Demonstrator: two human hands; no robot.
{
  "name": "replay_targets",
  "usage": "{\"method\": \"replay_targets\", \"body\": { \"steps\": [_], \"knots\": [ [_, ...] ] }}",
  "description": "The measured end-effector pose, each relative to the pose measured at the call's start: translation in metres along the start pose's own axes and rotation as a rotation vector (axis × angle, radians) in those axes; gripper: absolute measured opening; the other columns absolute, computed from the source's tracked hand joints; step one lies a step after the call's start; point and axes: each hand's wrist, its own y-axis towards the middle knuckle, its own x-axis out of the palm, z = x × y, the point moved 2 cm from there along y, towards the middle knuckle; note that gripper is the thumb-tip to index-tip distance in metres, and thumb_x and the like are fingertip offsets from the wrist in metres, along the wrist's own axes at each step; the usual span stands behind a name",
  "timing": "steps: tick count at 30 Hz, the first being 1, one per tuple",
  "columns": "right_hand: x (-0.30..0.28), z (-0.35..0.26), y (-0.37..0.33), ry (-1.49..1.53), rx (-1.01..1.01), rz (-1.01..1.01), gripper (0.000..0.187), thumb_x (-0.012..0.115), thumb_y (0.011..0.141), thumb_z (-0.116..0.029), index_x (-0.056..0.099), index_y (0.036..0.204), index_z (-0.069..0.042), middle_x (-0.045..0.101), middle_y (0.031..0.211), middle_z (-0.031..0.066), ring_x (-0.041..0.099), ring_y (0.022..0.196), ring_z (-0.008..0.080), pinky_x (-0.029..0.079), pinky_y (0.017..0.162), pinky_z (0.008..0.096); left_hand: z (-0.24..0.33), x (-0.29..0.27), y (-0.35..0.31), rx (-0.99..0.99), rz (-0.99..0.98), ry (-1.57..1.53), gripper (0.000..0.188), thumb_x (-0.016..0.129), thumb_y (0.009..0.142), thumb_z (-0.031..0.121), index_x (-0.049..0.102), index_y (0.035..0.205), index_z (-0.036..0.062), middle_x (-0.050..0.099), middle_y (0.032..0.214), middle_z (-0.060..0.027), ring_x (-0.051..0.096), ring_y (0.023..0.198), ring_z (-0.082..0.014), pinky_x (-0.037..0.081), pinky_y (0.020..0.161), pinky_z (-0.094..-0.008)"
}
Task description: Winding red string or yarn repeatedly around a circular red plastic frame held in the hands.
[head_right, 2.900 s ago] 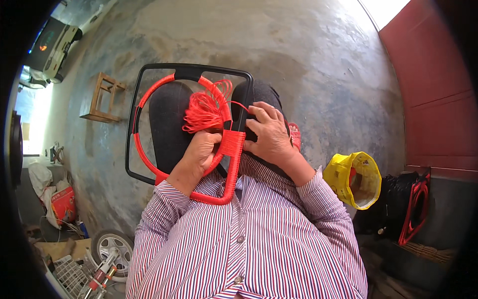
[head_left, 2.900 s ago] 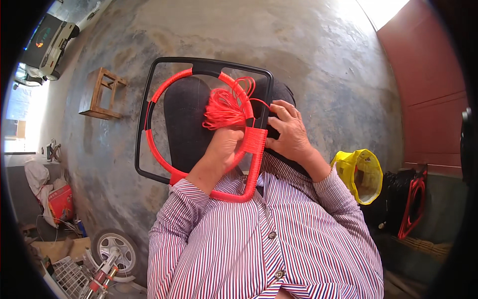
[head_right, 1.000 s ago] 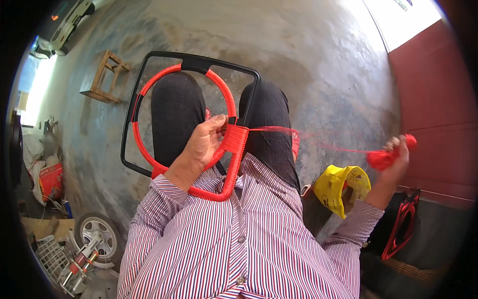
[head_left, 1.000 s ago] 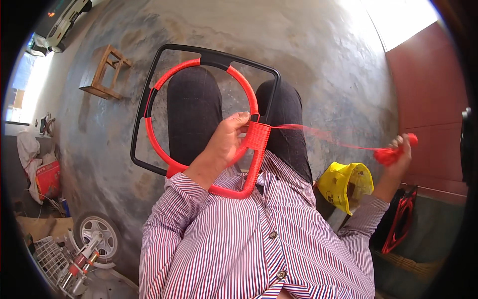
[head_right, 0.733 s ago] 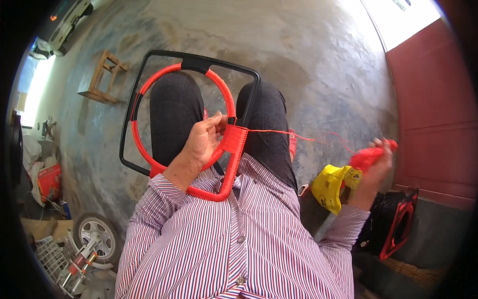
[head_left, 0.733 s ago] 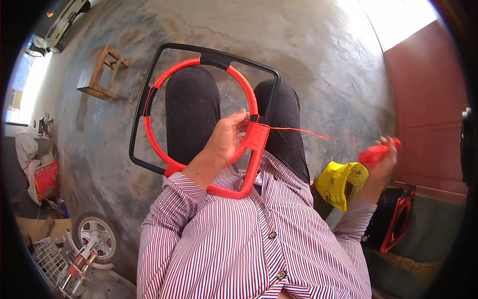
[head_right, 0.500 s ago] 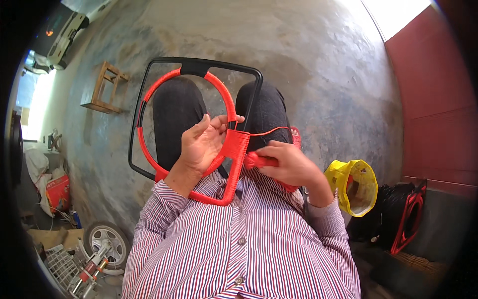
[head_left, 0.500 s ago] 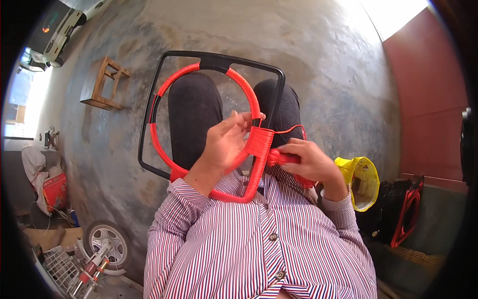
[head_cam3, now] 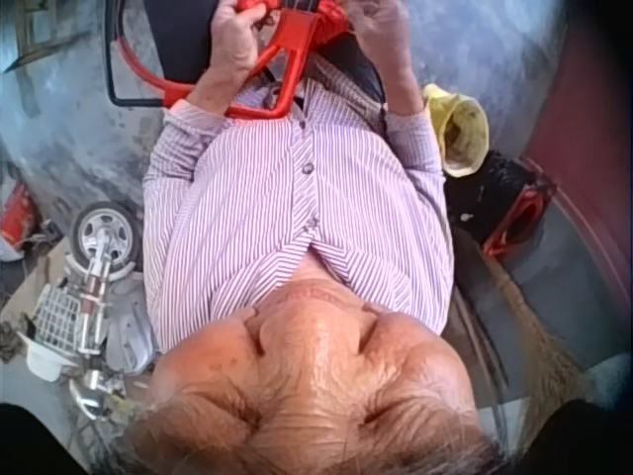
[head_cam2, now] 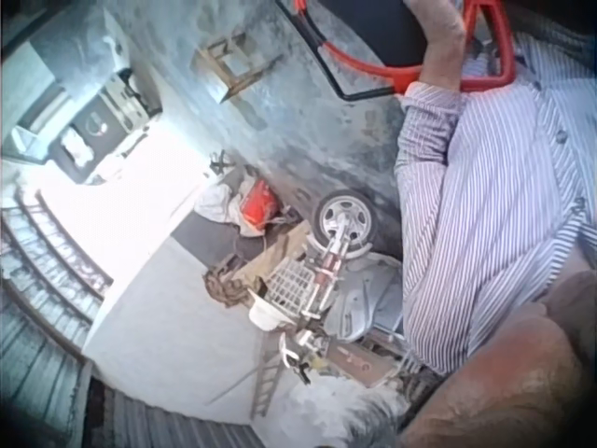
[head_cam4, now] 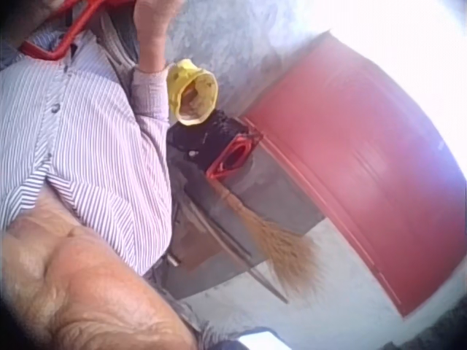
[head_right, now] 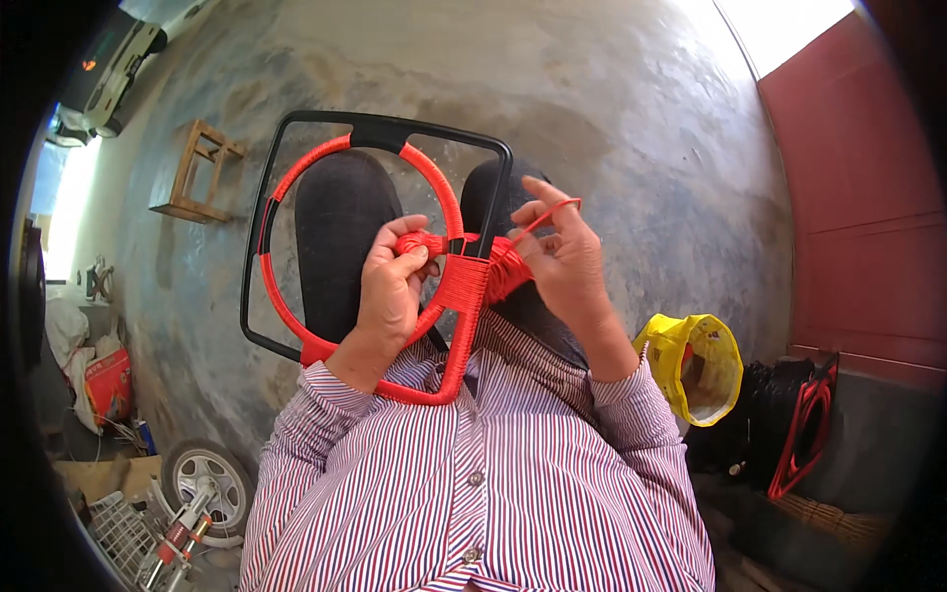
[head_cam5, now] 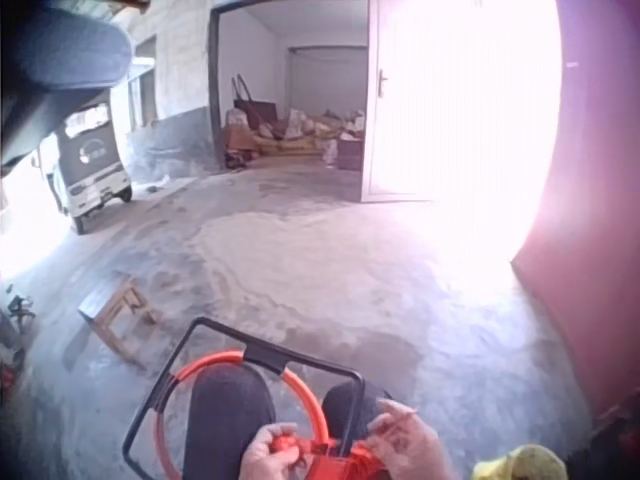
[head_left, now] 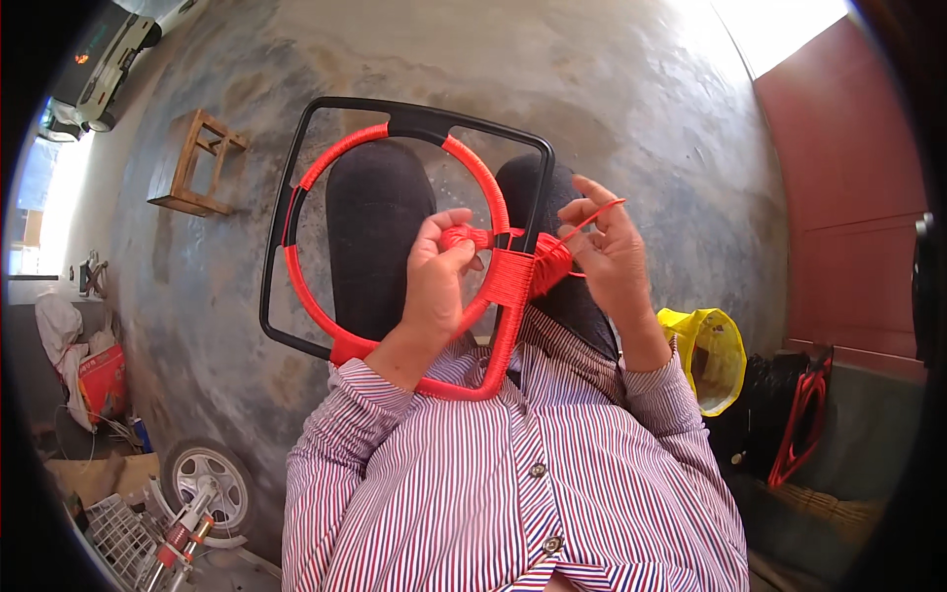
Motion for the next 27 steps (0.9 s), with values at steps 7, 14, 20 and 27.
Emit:
{"method": "replay_targets", "body": {
  "steps": [7,14,20,27],
  "knots": [
    [0.057,-0.021,0.003,-0.534,-0.501,-0.190,0.044,0.077,0.069,-0.010,0.065,0.111,-0.005,0.066,0.112,0.0109,0.061,0.110,0.0299,0.046,0.093,0.0417,0.009,0.012,-0.018,0.644,-0.166,0.541,0.043,0.060,0.080,-0.007,0.052,0.122,0.0001,0.052,0.113,-0.0091,0.056,0.096,-0.0155,0.048,0.085,-0.0277],
    [-0.004,-0.016,0.012,0.096,-0.149,0.066,0.022,0.069,0.075,-0.004,0.064,0.096,-0.001,0.068,0.083,0.0109,0.065,0.072,0.0196,0.051,0.069,0.0291,0.008,0.003,-0.015,0.571,-0.148,0.484,0.042,0.054,0.086,0.000,0.048,0.127,-0.0005,0.052,0.114,-0.0068,0.051,0.098,-0.0116,0.045,0.091,-0.0283],
    [-0.059,-0.006,-0.010,-0.497,0.190,-0.383,0.010,0.057,0.070,-0.009,0.059,0.071,0.001,0.064,0.072,0.0046,0.060,0.066,0.0175,0.049,0.063,0.0306,-0.005,-0.004,0.001,-0.085,-0.012,0.037,0.033,0.053,0.094,0.013,0.049,0.124,0.0012,0.057,0.097,-0.0048,0.053,0.084,-0.0100,0.045,0.076,-0.0271],
    [-0.179,0.041,-0.016,0.929,0.132,0.292,0.017,0.057,0.089,-0.019,0.059,0.092,-0.003,0.058,0.083,0.0080,0.055,0.067,0.0165,0.048,0.061,0.0312,-0.002,0.010,0.002,-0.282,-0.137,-0.101,0.039,0.043,0.103,0.027,0.042,0.134,0.0031,0.062,0.099,-0.0098,0.060,0.088,-0.0167,0.050,0.084,-0.0328]
  ]
}}
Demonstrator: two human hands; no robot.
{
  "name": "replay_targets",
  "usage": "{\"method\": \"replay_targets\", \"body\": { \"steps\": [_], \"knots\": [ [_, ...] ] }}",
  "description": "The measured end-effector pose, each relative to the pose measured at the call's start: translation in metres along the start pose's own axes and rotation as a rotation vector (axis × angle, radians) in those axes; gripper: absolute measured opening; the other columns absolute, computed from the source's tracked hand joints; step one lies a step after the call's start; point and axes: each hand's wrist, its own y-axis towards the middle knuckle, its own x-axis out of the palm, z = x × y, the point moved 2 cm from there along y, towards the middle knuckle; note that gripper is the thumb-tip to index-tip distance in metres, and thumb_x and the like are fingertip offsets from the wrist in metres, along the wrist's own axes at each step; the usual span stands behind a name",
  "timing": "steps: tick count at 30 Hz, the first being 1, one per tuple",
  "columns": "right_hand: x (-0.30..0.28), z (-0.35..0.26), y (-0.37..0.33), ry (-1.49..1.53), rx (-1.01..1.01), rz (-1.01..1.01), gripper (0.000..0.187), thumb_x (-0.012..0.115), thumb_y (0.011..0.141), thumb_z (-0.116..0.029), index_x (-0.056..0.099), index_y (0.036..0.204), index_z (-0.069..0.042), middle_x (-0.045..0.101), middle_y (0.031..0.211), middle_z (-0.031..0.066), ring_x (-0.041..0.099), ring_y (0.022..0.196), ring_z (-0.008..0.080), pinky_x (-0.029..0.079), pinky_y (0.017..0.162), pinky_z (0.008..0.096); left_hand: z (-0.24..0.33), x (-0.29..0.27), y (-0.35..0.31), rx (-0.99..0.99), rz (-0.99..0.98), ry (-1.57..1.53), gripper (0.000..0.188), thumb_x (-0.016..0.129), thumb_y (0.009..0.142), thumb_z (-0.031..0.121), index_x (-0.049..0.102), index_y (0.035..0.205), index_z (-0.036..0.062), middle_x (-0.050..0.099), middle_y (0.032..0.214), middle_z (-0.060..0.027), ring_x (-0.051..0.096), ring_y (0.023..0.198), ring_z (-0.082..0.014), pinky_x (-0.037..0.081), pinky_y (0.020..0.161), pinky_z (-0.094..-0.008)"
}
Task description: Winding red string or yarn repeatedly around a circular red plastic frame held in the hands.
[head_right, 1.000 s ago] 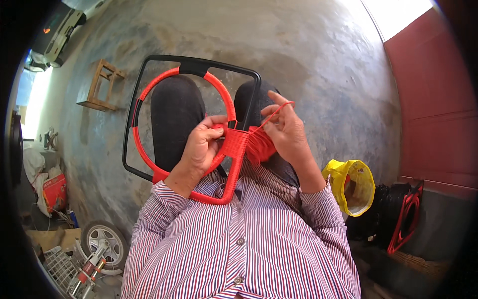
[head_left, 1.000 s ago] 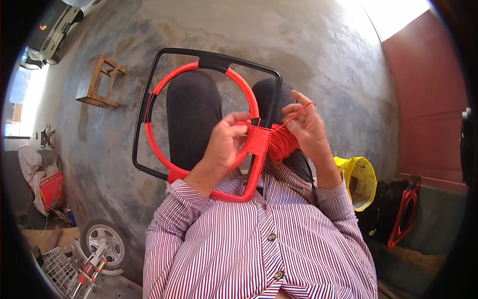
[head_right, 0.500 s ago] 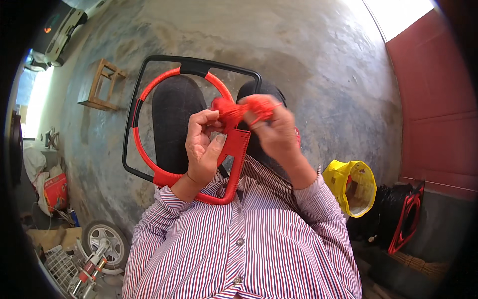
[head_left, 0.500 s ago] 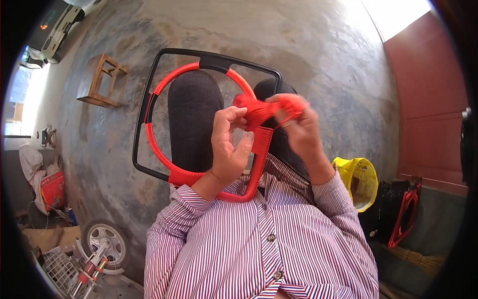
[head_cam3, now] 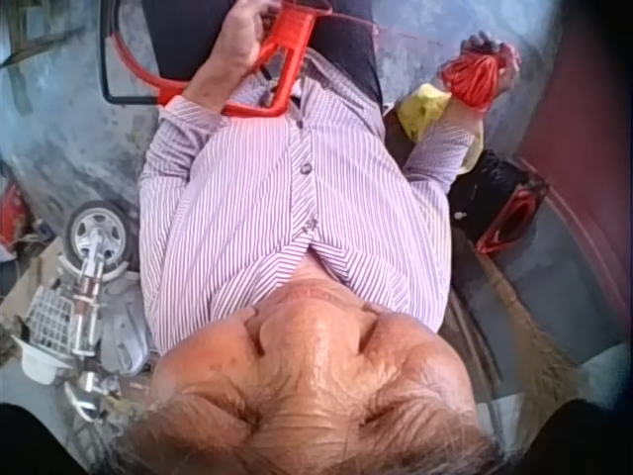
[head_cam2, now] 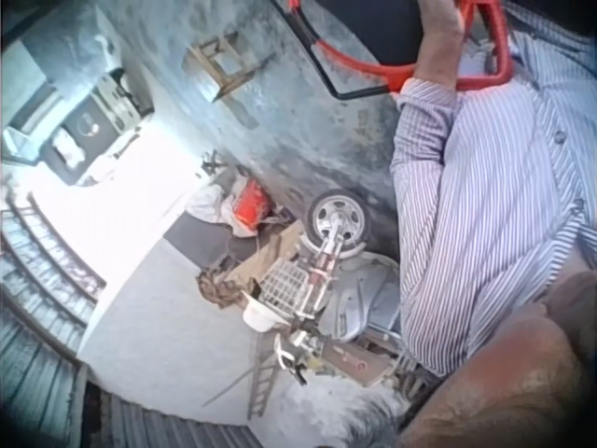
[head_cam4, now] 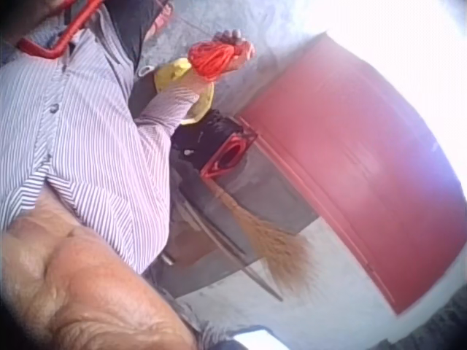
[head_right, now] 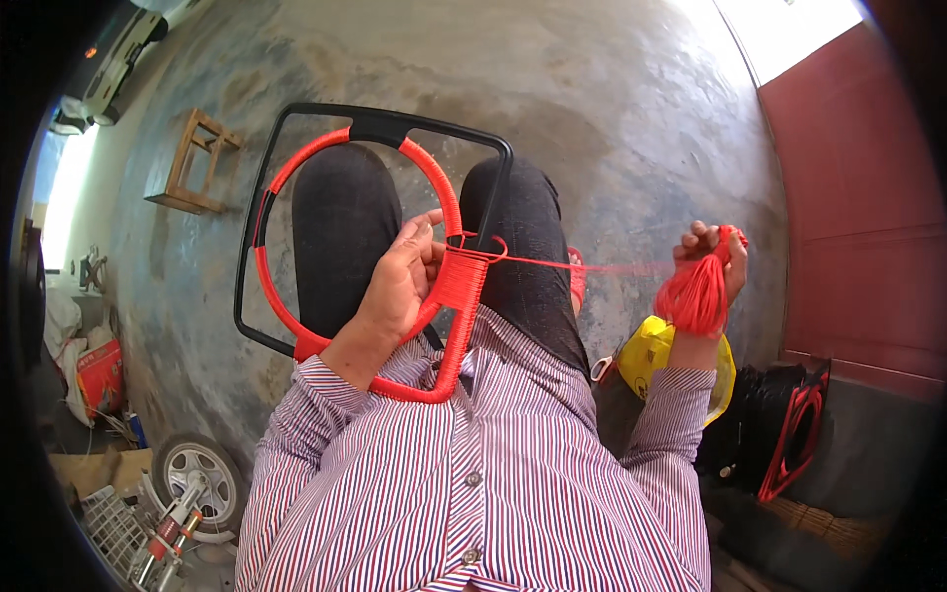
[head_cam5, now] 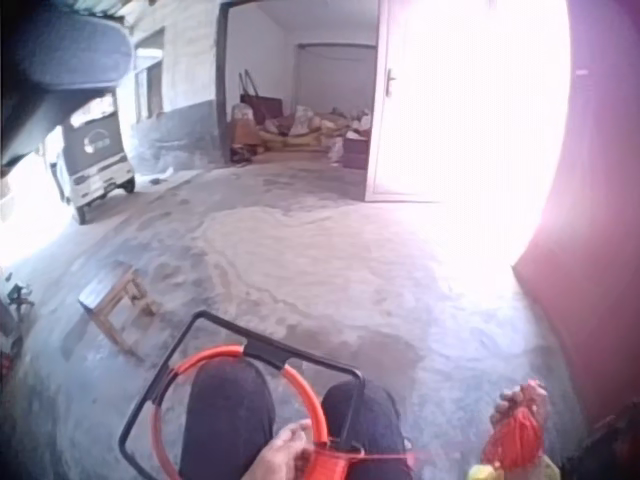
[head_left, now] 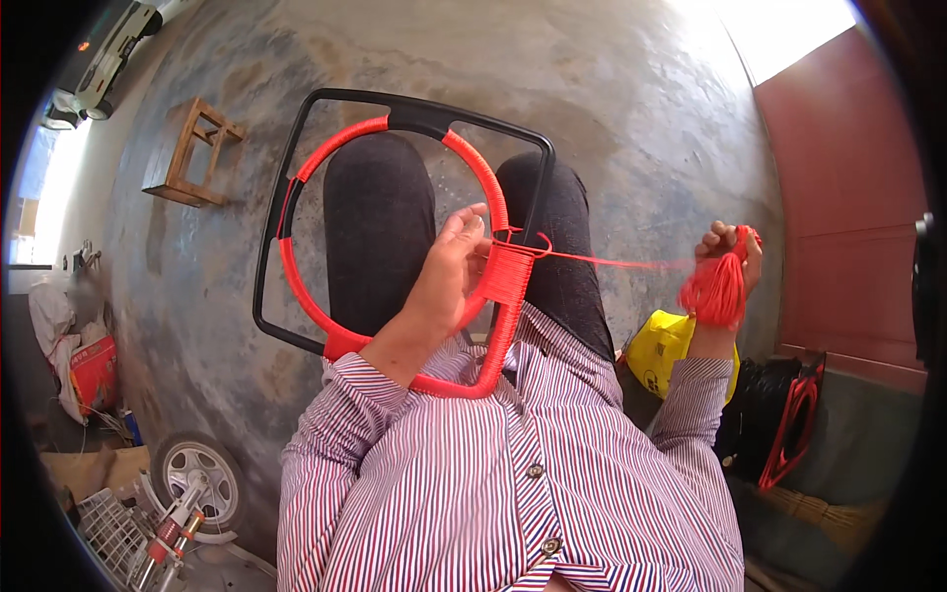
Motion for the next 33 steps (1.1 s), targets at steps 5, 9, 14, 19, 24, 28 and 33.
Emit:
{"method": "replay_targets", "body": {
  "steps": [5,9,14,19,24,28,33],
  "knots": [
    [-0.018,0.040,-0.004,-0.006,0.221,-0.031,0.018,0.059,0.089,-0.011,0.062,0.105,-0.003,0.054,0.071,0.0019,0.052,0.058,0.0099,0.044,0.053,0.0245,0.001,0.006,0.001,-0.020,-0.115,-0.105,0.040,0.039,0.102,0.023,0.045,0.135,-0.0008,0.063,0.110,-0.0147,0.063,0.101,-0.0210,0.051,0.095,-0.0373],
    [0.085,0.103,-0.036,-0.608,0.300,-0.269,0.033,0.068,0.087,-0.014,0.062,0.117,-0.001,0.060,0.072,0.0002,0.055,0.057,0.0102,0.046,0.055,0.0238,0.002,0.005,0.001,-0.050,-0.172,-0.148,0.041,0.037,0.097,0.014,0.047,0.132,-0.0056,0.062,0.116,-0.0174,0.063,0.108,-0.0234,0.049,0.100,-0.0375],
    [0.102,0.120,-0.030,-1.029,0.271,-0.427,0.016,0.071,0.087,-0.014,0.064,0.093,-0.001,0.060,0.067,0.0004,0.056,0.060,0.0081,0.045,0.056,0.0242,0.000,0.000,0.002,-0.101,-0.213,-0.104,0.043,0.036,0.091,0.008,0.046,0.129,-0.0091,0.061,0.118,-0.0253,0.064,0.109,-0.0335,0.051,0.097,-0.0455],
    [0.074,0.117,-0.028,-0.784,0.266,-0.260,0.017,0.071,0.088,-0.014,0.059,0.079,-0.005,0.059,0.064,-0.0006,0.054,0.058,0.0079,0.044,0.056,0.0247,0.001,0.003,0.003,-0.173,-0.169,-0.069,0.042,0.037,0.090,0.010,0.045,0.126,-0.0099,0.062,0.111,-0.0318,0.066,0.099,-0.0430,0.054,0.092,-0.0508],
    [0.060,0.118,-0.047,-0.801,0.278,-0.201,0.019,0.071,0.088,-0.013,0.058,0.076,-0.006,0.058,0.062,-0.0008,0.053,0.057,0.0082,0.043,0.055,0.0248,0.002,0.008,0.004,-0.196,-0.127,-0.047,0.042,0.038,0.089,0.010,0.044,0.125,-0.0100,0.063,0.107,-0.0326,0.068,0.094,-0.0431,0.056,0.089,-0.0498],
    [0.066,0.117,-0.061,-0.812,0.244,-0.184,0.022,0.073,0.086,-0.015,0.058,0.073,-0.006,0.056,0.061,-0.0013,0.052,0.056,0.0083,0.042,0.054,0.0253,0.001,0.008,0.002,-0.175,-0.096,-0.055,0.042,0.038,0.087,0.011,0.045,0.124,-0.0097,0.064,0.106,-0.0325,0.068,0.094,-0.0424,0.056,0.088,-0.0505],
    [0.056,0.118,-0.064,-0.931,0.230,-0.260,0.024,0.075,0.085,-0.016,0.058,0.073,-0.004,0.057,0.062,-0.0006,0.054,0.057,0.0077,0.043,0.054,0.0257,0.003,0.010,0.000,-0.169,-0.129,-0.120,0.040,0.038,0.087,0.011,0.046,0.123,-0.0060,0.065,0.104,-0.0320,0.068,0.093,-0.0426,0.056,0.086,-0.0525]
  ]
}}
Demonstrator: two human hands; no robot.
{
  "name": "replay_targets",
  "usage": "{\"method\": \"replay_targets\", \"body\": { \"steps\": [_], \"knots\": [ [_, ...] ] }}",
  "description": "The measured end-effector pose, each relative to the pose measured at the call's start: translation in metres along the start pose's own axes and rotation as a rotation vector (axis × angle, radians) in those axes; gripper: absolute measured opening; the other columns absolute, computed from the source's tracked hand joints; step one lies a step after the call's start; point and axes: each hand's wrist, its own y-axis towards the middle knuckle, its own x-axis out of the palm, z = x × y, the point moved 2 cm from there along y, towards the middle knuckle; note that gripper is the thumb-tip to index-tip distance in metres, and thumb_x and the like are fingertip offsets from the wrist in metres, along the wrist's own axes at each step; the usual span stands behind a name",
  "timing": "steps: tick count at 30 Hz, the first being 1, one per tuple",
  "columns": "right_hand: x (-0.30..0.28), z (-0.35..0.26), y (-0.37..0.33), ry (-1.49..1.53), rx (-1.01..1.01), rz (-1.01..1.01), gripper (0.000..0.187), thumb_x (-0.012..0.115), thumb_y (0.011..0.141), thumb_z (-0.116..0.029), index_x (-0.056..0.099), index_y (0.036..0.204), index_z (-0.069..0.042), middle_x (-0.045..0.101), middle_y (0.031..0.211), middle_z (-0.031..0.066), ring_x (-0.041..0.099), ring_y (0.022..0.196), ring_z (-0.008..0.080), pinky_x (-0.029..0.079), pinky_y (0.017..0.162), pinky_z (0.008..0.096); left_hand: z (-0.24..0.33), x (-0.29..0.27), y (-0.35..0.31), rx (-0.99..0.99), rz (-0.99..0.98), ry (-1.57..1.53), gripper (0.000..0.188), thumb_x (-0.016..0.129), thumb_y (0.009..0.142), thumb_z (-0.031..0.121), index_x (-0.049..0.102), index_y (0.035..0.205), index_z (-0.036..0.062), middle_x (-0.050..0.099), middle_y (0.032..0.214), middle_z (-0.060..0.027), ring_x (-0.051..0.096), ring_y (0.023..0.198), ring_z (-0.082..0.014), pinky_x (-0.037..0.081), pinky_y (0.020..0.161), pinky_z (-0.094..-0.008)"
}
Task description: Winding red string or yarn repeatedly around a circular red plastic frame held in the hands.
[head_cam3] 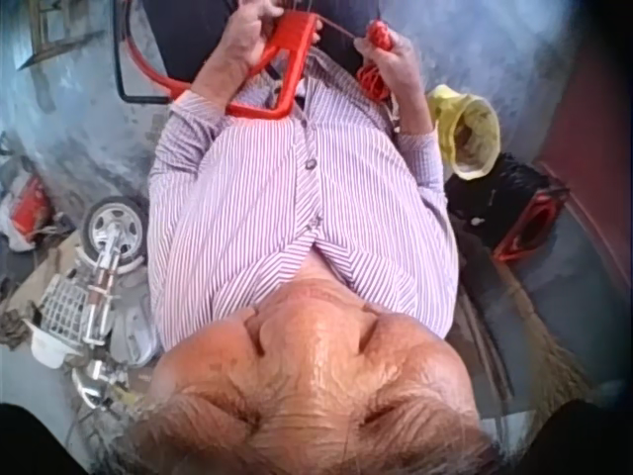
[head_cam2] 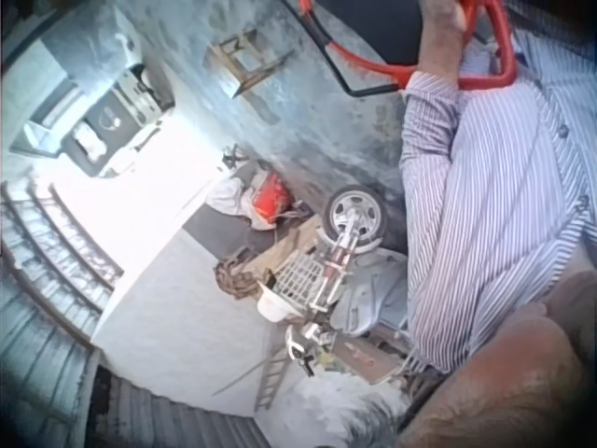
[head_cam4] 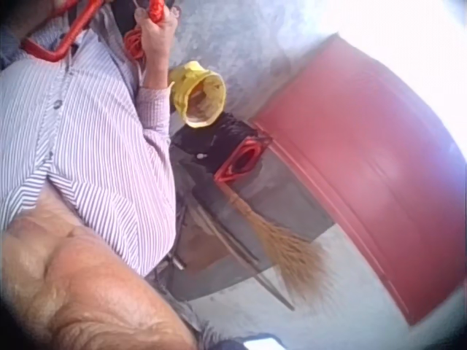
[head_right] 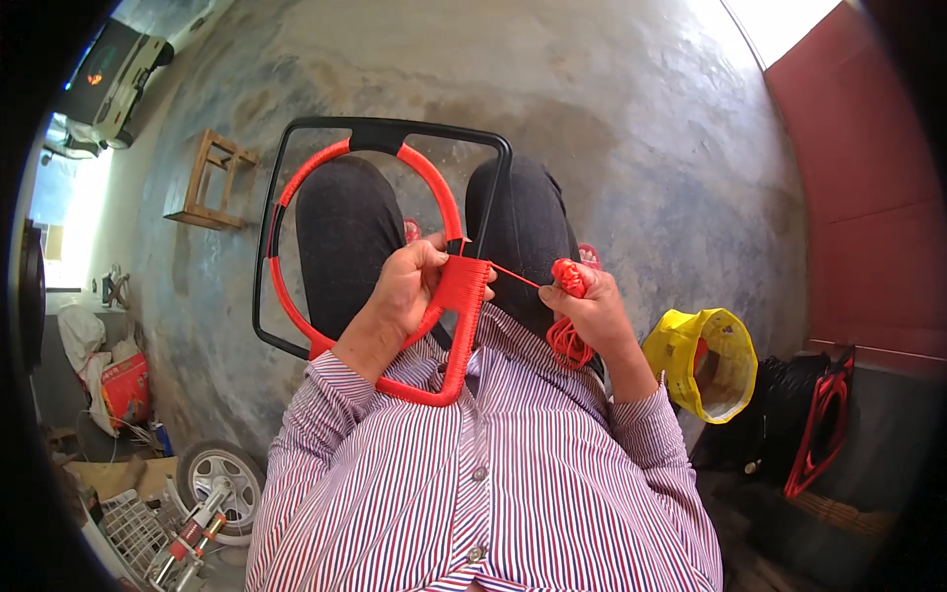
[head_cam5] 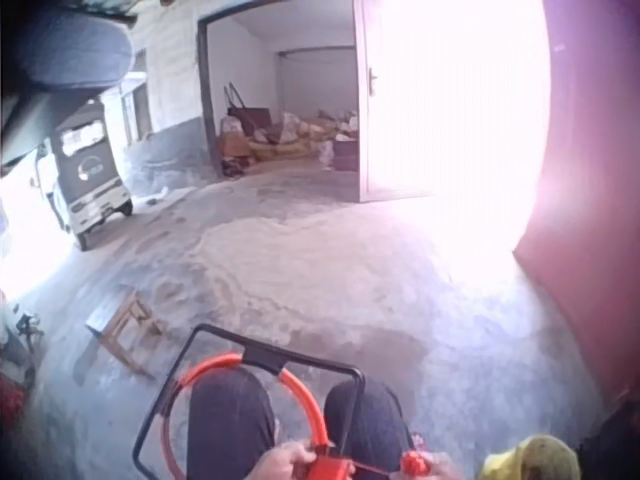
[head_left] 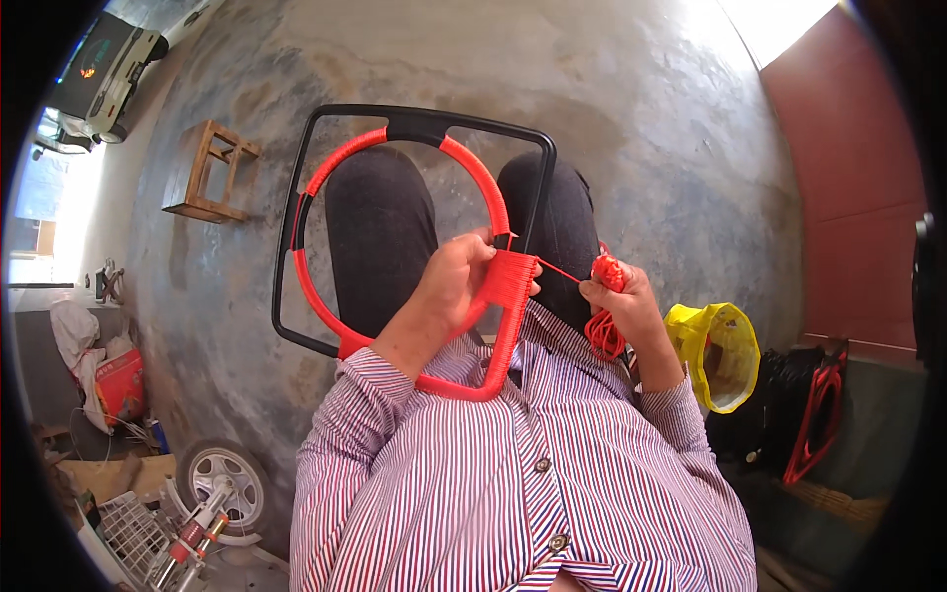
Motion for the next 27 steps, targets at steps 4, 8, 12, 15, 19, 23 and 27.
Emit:
{"method": "replay_targets", "body": {
  "steps": [4,8,12,15,19,23,27],
  "knots": [
    [-0.012,-0.005,0.019,-0.122,0.056,0.051,0.020,0.072,0.084,-0.015,0.058,0.087,-0.001,0.061,0.067,0.0034,0.058,0.060,0.0118,0.047,0.059,0.0287,0.003,0.003,-0.001,0.008,-0.014,-0.016,0.037,0.039,0.089,0.012,0.049,0.120,-0.0042,0.065,0.104,-0.0319,0.068,0.093,-0.0420,0.056,0.088,-0.0523],
    [-0.028,-0.029,0.042,-0.335,-0.105,0.221,0.035,0.065,0.080,-0.011,0.051,0.111,0.000,0.065,0.077,0.0101,0.062,0.069,0.0192,0.050,0.068,0.0341,-0.002,-0.007,0.007,0.012,0.029,0.020,0.035,0.039,0.095,0.018,0.051,0.120,-0.0033,0.066,0.103,-0.0290,0.068,0.095,-0.0394,0.055,0.089,-0.0512],
    [-0.003,-0.082,0.052,-0.539,-0.338,0.185,0.047,0.060,0.077,-0.008,0.048,0.122,-0.006,0.066,0.082,0.0139,0.066,0.075,0.0303,0.051,0.073,0.0393,-0.005,-0.022,0.010,0.115,0.151,-0.031,0.038,0.038,0.101,0.026,0.050,0.123,-0.0024,0.065,0.107,-0.0197,0.064,0.102,-0.0306,0.053,0.090,-0.0420],
    [0.037,-0.112,0.056,-0.750,-0.654,0.084,0.040,0.066,0.074,-0.009,0.059,0.113,-0.011,0.066,0.101,0.0086,0.064,0.093,0.0258,0.050,0.080,0.0390,0.004,-0.015,-0.001,0.280,0.181,0.065,0.038,0.039,0.101,0.026,0.050,0.126,-0.0006,0.062,0.113,-0.0119,0.058,0.105,-0.0198,0.049,0.087,-0.0313],
    [0.077,-0.101,0.064,-0.990,-0.951,-0.114,0.034,0.073,0.071,-0.015,0.065,0.104,-0.014,0.061,0.120,0.0034,0.057,0.113,0.0215,0.045,0.093,0.0396,-0.002,-0.002,-0.003,0.674,0.186,0.405,0.027,0.049,0.097,0.009,0.053,0.123,0.0031,0.060,0.112,-0.0077,0.055,0.098,-0.0116,0.045,0.080,-0.0232],
    [0.057,-0.092,0.067,-0.732,-0.869,0.338,0.031,0.081,0.064,-0.016,0.066,0.091,-0.011,0.060,0.118,0.0050,0.055,0.116,0.0282,0.042,0.097,0.0439,-0.002,-0.023,0.004,0.398,0.289,0.371,0.026,0.057,0.085,-0.001,0.056,0.111,0.0019,0.062,0.103,-0.0055,0.060,0.090,-0.0156,0.048,0.083,-0.0283],
    [0.026,-0.060,0.059,-0.825,-0.697,0.270,0.028,0.082,0.063,-0.016,0.067,0.086,-0.008,0.059,0.125,0.0066,0.051,0.122,0.0316,0.042,0.098,0.0444,-0.010,-0.026,0.011,0.289,0.244,0.153,0.034,0.052,0.081,-0.010,0.057,0.113,-0.0008,0.063,0.104,-0.0092,0.063,0.092,-0.0186,0.053,0.082,-0.0327]
  ]
}}
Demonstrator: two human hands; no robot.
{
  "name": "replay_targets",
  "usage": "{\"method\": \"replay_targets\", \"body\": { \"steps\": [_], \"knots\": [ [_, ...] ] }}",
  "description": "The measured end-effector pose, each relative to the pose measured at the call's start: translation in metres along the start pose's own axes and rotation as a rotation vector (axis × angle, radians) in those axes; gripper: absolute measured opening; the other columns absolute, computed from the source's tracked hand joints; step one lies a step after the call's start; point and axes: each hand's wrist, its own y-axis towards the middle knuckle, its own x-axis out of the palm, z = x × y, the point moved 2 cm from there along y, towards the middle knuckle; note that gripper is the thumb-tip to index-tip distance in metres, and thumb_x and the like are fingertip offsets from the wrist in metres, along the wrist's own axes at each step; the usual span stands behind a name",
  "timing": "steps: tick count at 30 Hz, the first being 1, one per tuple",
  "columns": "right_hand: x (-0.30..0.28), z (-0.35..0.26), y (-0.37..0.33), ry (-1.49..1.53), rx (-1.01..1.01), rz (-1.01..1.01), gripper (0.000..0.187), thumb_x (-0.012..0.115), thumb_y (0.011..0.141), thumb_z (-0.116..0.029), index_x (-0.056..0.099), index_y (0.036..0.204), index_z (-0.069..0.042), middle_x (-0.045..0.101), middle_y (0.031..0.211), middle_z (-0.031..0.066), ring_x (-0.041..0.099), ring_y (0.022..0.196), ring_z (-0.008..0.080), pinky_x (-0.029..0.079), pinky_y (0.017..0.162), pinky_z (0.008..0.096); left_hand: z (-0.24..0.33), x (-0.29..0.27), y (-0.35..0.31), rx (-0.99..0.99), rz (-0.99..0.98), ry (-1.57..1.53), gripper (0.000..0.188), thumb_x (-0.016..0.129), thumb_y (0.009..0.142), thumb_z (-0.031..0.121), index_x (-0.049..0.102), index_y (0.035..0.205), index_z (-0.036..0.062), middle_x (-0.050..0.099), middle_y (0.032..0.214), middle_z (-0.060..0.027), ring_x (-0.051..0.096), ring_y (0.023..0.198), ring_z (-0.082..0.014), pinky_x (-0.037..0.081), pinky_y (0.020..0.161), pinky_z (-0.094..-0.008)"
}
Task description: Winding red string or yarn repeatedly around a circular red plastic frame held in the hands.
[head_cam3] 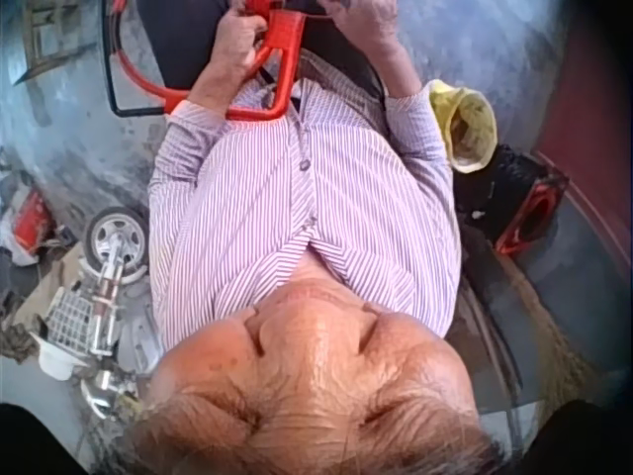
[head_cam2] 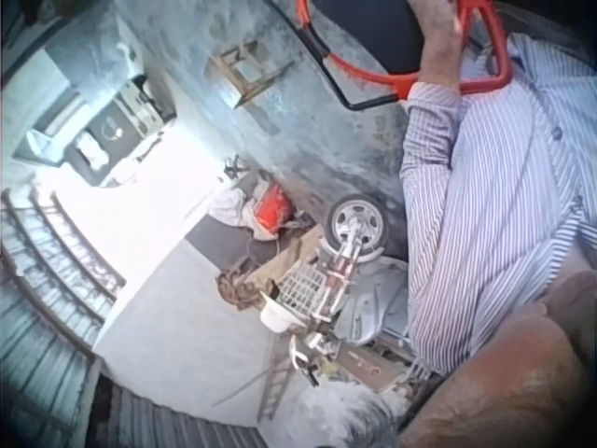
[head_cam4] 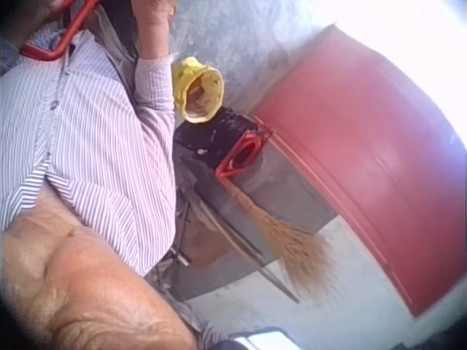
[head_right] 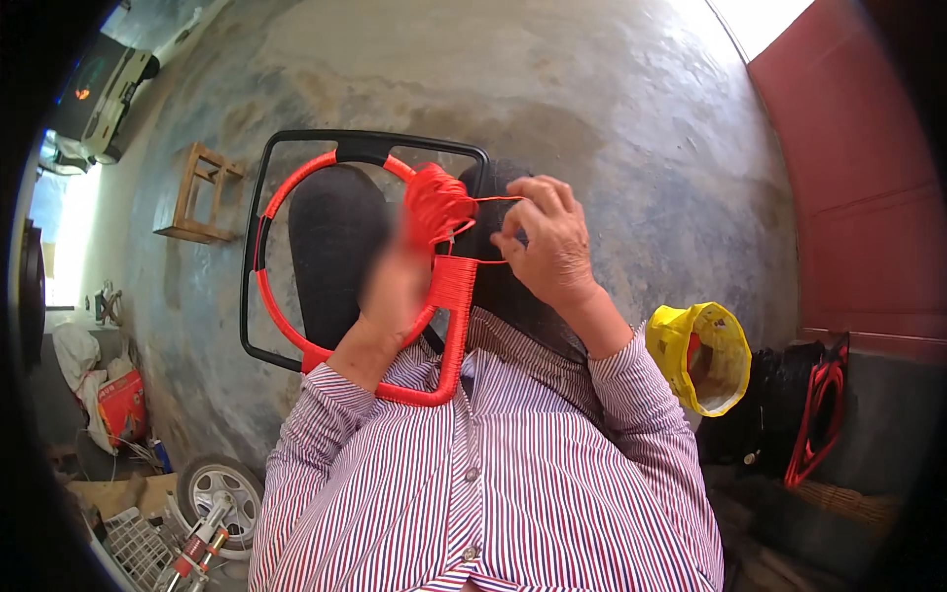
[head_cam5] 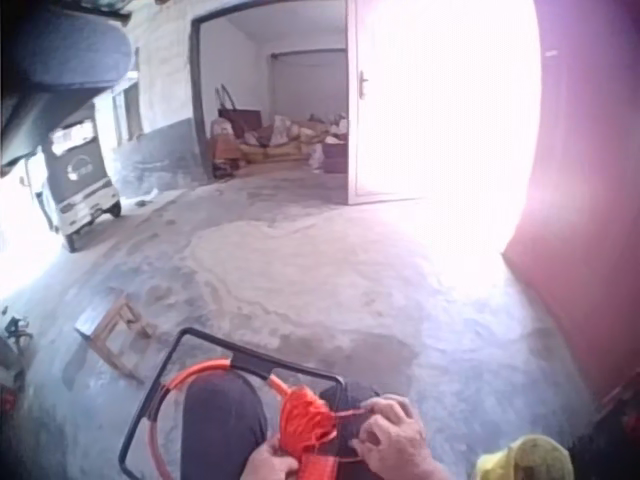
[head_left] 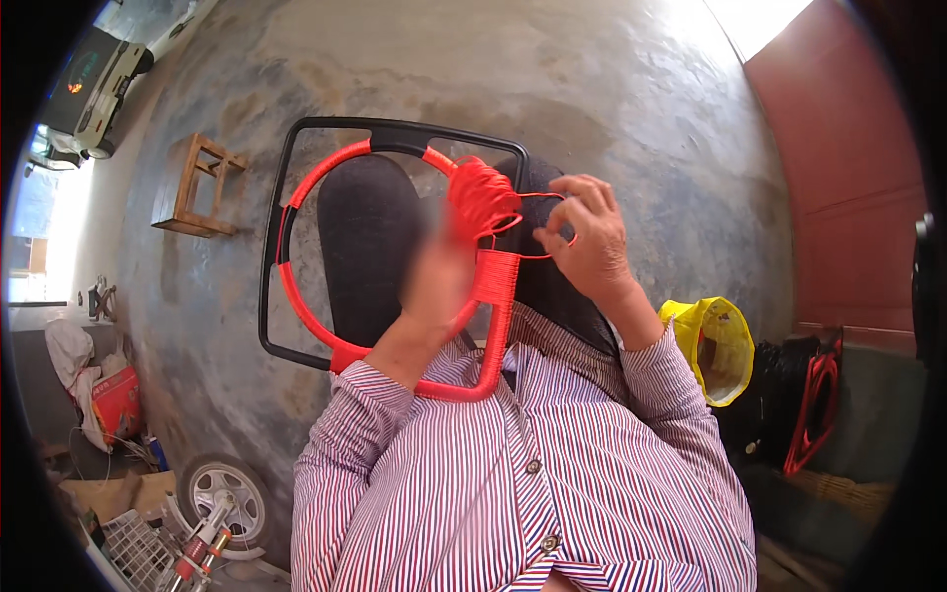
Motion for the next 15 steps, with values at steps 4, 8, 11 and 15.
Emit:
{"method": "replay_targets", "body": {
  "steps": [4,8,11,15],
  "knots": [
    [0.017,-0.012,-0.017,0.074,-0.046,-0.173,0.036,0.080,0.066,-0.023,0.072,0.097,-0.007,0.059,0.126,0.0078,0.045,0.130,0.0296,0.039,0.103,0.0469,0.006,0.009,-0.006,-0.074,-0.085,-0.089,0.040,0.050,0.078,-0.015,0.057,0.116,-0.0036,0.064,0.107,-0.0135,0.066,0.095,-0.0229,0.058,0.082,-0.0355],
    [0.027,-0.018,-0.019,-0.005,-0.031,-0.158,0.033,0.077,0.065,-0.019,0.070,0.094,-0.006,0.060,0.123,0.0086,0.049,0.126,0.0301,0.039,0.105,0.0444,0.002,0.005,-0.005,-0.249,-0.101,-0.201,0.039,0.049,0.078,-0.017,0.058,0.114,-0.0056,0.065,0.107,-0.0151,0.068,0.093,-0.0256,0.060,0.081,-0.0375],
    [0.019,-0.006,-0.019,0.311,0.045,-0.054,0.028,0.076,0.068,-0.016,0.069,0.092,-0.004,0.062,0.121,0.0107,0.053,0.121,0.0313,0.042,0.102,0.0416,0.010,0.017,-0.011,-0.156,-0.180,-0.165,0.036,0.048,0.081,-0.015,0.057,0.114,-0.0057,0.065,0.105,-0.0155,0.069,0.090,-0.0257,0.060,0.080,-0.0366],
    [-0.009,0.021,-0.036,1.093,0.566,0.027,0.022,0.067,0.072,-0.009,0.061,0.092,-0.003,0.064,0.119,0.0148,0.058,0.113,0.0306,0.045,0.099,0.0437,0.011,0.014,-0.009,-0.222,-0.096,-0.184,0.030,0.046,0.087,-0.009,0.054,0.115,-0.0062,0.065,0.102,-0.0172,0.069,0.089,-0.0250,0.060,0.082,-0.0359]
  ]
}}
